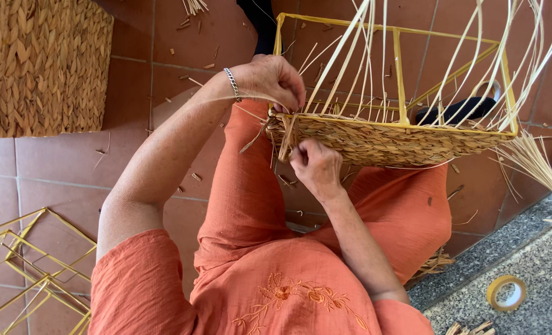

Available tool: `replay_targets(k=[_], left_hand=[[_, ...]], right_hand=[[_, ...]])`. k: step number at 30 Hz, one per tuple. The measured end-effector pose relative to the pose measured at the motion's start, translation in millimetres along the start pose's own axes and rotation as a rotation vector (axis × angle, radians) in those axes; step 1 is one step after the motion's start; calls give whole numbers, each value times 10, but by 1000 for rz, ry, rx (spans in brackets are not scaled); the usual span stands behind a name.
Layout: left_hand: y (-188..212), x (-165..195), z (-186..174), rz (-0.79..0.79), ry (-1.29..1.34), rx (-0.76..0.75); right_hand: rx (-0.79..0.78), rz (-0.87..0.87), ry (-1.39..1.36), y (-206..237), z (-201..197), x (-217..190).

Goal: The person sits on the floor weaving a water hyacinth basket on a bamboo frame. They tuck and weave strands around the frame, fold the woven side over the rim, secure it with a strip, and use scissors to trim excess material while continuing to weave the edge.

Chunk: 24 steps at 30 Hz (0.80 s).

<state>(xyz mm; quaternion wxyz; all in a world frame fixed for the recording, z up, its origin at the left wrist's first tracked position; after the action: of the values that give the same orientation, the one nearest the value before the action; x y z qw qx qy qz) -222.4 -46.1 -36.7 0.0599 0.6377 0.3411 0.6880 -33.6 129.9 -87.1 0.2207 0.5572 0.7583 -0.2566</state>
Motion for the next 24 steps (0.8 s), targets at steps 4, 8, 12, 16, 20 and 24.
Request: replay_targets(k=[4,8,12,16,20,24], left_hand=[[-16,-143,-4,170,-116,-50],[74,-206,56,351,-233,11],[255,-282,285,457,-447,196],[263,-297,473,644,-609,461],[227,-339,496,483,-556,401],[247,-352,484,504,-451,423]], right_hand=[[-152,97,54,286,30,112],[-504,179,193,547,225,84],[-887,341,229,743,347,100],[-945,356,281,734,352,150],[-915,440,250,570,231,207],[-340,266,-385,341,-13,80]])
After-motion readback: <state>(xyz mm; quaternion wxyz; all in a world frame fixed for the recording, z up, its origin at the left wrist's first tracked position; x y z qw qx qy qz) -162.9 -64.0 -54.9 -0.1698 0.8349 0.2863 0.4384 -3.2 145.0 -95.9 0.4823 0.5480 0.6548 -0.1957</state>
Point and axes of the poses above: each hand's wrist, its own y-axis away from the middle knuckle, its own z-axis out of the palm, x = y × z, the point moved 1 cm from there along -y, towards the middle knuckle, and after that the axes turned 8 degrees about -x, right-handed, at the moved point
